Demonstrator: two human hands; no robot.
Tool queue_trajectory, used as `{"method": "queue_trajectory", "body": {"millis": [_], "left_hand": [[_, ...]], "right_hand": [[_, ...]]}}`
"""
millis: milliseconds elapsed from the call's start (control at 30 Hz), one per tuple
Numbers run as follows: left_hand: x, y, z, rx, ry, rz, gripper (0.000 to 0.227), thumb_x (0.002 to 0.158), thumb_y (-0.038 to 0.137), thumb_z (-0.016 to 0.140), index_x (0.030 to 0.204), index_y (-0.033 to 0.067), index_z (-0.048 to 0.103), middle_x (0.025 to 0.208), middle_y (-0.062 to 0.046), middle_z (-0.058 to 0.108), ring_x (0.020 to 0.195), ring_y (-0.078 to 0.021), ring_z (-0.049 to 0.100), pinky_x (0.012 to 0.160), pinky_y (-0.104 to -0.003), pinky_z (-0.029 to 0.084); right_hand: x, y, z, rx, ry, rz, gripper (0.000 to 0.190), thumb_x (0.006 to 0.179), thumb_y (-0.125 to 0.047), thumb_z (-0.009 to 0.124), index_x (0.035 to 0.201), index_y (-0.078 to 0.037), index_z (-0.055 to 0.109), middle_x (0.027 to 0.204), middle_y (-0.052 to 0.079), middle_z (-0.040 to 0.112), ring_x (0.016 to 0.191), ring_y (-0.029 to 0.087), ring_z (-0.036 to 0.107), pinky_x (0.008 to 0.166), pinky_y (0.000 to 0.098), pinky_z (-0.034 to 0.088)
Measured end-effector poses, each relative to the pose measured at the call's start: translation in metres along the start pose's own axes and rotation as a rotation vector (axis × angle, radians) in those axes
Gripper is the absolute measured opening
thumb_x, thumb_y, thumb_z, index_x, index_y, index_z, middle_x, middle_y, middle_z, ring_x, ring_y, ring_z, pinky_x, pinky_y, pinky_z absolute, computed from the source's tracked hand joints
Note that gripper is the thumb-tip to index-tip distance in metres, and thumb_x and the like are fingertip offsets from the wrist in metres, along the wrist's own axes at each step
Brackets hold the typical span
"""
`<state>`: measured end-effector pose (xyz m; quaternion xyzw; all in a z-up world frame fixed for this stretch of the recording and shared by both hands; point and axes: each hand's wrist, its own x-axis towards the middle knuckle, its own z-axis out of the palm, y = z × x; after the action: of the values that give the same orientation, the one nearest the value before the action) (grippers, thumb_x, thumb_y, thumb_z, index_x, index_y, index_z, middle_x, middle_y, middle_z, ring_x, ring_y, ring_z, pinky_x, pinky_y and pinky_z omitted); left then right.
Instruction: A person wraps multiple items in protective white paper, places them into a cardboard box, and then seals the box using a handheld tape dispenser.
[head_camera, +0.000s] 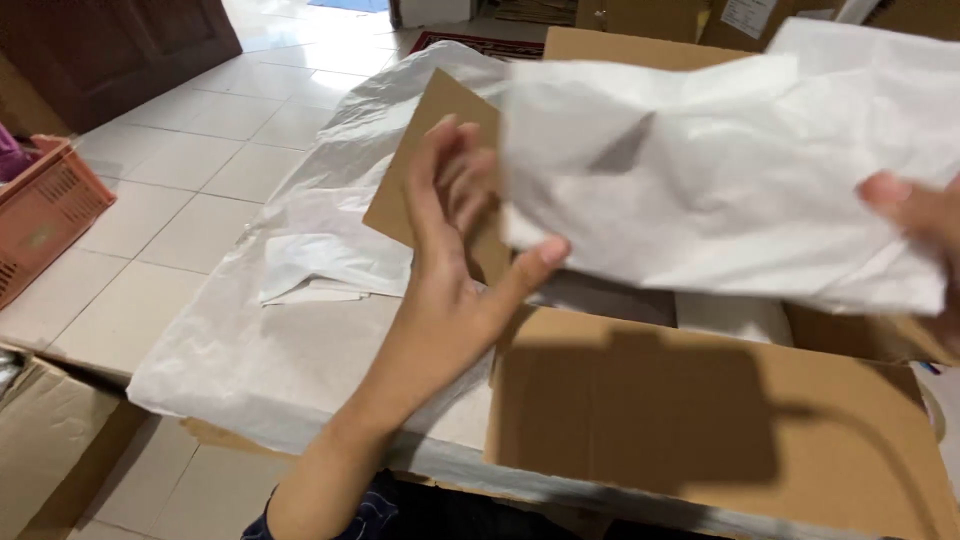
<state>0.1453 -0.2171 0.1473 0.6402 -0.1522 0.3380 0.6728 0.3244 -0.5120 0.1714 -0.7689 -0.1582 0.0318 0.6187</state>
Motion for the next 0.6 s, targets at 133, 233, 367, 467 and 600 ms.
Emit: {"method": "queue_trajectory", "body": {"millis": [133,233,367,467,600], "left_hand": [[-0.022,-0.019,0.009,0.668,-0.081,0.152,0.098,0.091,0.042,0.076,0.155,0.0016,0.013,0.165,-0.024,0.017,0.158,-0.0397,0.021,0.132,-0.055,0.028],[-0.04,-0.05,0.011,0.953,-0.201,0.293,0.098,0.085,0.042,0.09,0.152,0.001,0.031,0.157,-0.024,0.033,0.153,-0.0463,0.029,0.129,-0.067,0.025],[-0.051,-0.063,0.009,0.94,-0.298,0.337,0.056,0.088,0.039,0.083,0.125,0.0053,0.057,0.14,-0.013,0.045,0.141,-0.0439,0.04,0.118,-0.077,0.023],[-0.055,-0.069,0.007,0.998,-0.294,0.368,0.05,0.093,0.045,0.075,0.116,0.0036,0.06,0.13,-0.012,0.051,0.135,-0.0418,0.047,0.115,-0.071,0.029],[-0.058,-0.077,0.007,1.017,-0.239,0.409,0.048,0.095,0.047,0.071,0.112,0.003,0.063,0.122,-0.012,0.057,0.128,-0.0388,0.052,0.113,-0.064,0.035]], "right_hand": [[0.035,0.019,-0.033,-0.192,0.154,0.013,0.028,0.104,-0.023,0.065,0.121,-0.011,0.045,0.107,0.008,0.053,0.086,0.024,0.056,0.07,0.0395,0.046],[0.03,0.014,-0.01,-0.089,0.036,0.127,0.048,0.099,-0.005,0.052,0.147,-0.005,0.048,0.14,0.018,0.061,0.113,0.034,0.061,0.093,0.0471,0.051],[0.027,0.032,0.007,0.084,-0.095,0.419,0.042,0.092,0.002,0.056,0.134,0.0,0.06,0.125,0.023,0.07,0.098,0.034,0.062,0.086,0.0444,0.049],[0.019,0.027,0.035,0.098,-0.15,0.558,0.051,0.086,0.003,0.059,0.137,0.002,0.062,0.13,0.018,0.072,0.101,0.029,0.062,0.085,0.0384,0.047],[0.023,0.028,0.043,0.107,-0.255,0.607,0.05,0.09,0.005,0.054,0.14,0.005,0.061,0.132,0.021,0.071,0.106,0.031,0.061,0.09,0.0408,0.045]]}}
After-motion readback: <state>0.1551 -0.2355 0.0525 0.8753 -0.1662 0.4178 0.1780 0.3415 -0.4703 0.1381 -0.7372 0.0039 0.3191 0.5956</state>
